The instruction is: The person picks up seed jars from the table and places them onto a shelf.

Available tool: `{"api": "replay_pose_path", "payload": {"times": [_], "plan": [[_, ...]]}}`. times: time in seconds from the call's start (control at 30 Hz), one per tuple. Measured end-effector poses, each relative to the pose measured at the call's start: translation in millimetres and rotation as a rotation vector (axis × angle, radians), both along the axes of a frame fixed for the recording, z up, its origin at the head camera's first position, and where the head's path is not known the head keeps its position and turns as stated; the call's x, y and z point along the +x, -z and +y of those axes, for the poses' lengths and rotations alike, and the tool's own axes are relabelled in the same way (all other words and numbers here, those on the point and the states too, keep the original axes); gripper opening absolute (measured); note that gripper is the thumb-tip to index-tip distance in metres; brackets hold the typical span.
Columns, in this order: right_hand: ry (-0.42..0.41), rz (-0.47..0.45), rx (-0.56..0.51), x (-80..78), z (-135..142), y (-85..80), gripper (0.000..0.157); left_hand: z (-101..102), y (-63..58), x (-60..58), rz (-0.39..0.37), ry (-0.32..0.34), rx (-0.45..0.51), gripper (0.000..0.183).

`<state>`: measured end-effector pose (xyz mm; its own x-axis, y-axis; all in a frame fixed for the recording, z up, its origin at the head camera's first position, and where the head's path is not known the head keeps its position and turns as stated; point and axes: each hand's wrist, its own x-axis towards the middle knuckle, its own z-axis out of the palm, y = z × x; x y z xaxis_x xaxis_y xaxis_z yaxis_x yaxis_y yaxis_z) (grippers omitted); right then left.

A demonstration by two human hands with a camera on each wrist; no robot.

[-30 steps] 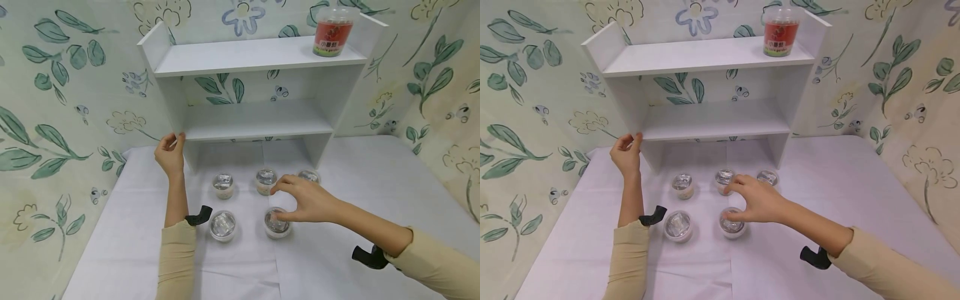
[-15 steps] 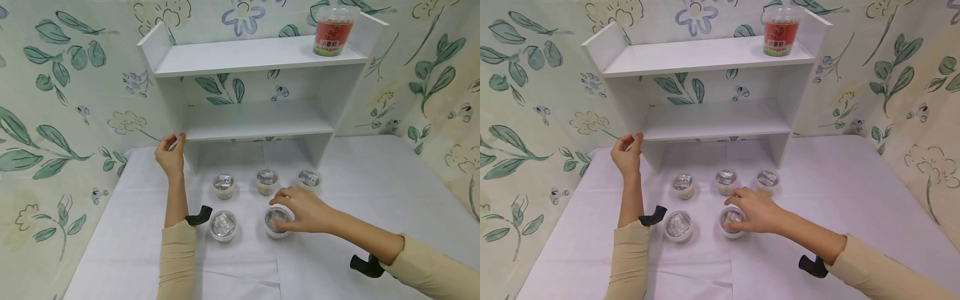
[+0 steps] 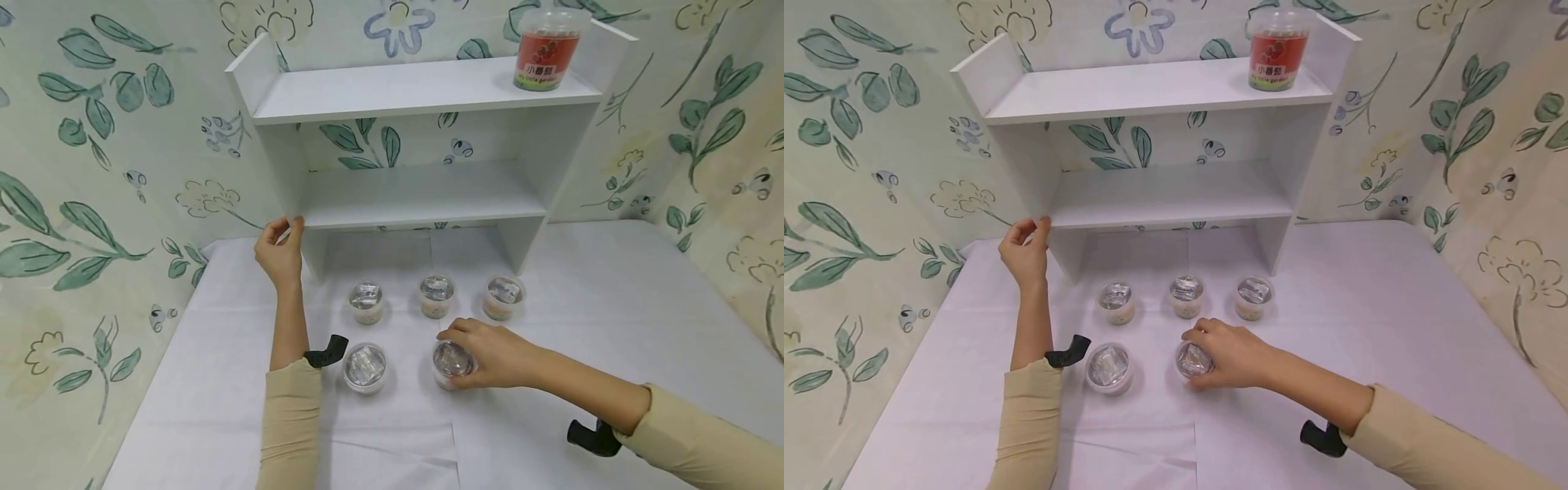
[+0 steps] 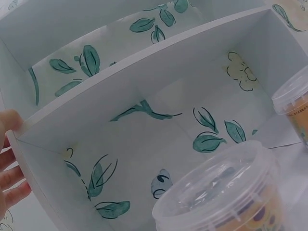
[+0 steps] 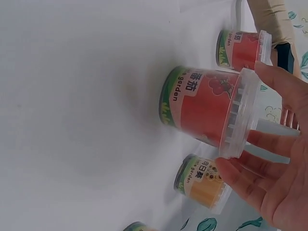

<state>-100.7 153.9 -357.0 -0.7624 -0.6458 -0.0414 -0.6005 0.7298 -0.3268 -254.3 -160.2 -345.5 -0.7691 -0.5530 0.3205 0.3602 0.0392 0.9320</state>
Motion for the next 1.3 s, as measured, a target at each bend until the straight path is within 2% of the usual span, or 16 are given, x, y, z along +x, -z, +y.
{"api": "replay_pose_path", "payload": {"times": [0.1, 0.17, 0.37, 0.47, 0.63, 0.83, 1.13, 1.3], "plan": [[0.004, -0.026, 0.022, 1.0, -3.5, 0.8, 0.064, -2.1, 9.7, -7.3, 0.006, -0.029, -0.002, 0.021], [0.002, -0.033, 0.043, 2.2, -6.1, 0.5, 0.065, -2.9, 12.8, -7.6, 0.009, -0.037, -0.019, 0.023], [0.0, -0.036, 0.078, 5.6, -10.4, 3.6, 0.066, 1.0, -2.4, 11.2, -0.031, -0.013, -0.027, 0.025], [-0.011, -0.024, 0.088, 5.7, -9.9, 4.7, 0.067, 3.5, -7.4, 15.5, -0.037, -0.006, -0.028, 0.023], [-0.041, 0.004, 0.099, 3.7, -8.9, 3.0, 0.068, 3.9, -9.2, 14.3, -0.037, -0.009, -0.006, 0.019], [-0.055, -0.005, 0.098, 1.8, -7.6, 2.4, 0.068, 3.6, -10.2, 13.4, -0.047, -0.006, -0.009, 0.023], [-0.073, -0.022, 0.092, 0.4, -6.5, 1.0, 0.068, 3.6, -9.3, 11.9, 0.008, 0.004, -0.06, 0.026], [-0.079, -0.035, 0.096, -0.2, -6.6, -0.3, 0.069, 3.6, -10.4, 11.8, 0.004, 0.001, -0.056, 0.025]]}}
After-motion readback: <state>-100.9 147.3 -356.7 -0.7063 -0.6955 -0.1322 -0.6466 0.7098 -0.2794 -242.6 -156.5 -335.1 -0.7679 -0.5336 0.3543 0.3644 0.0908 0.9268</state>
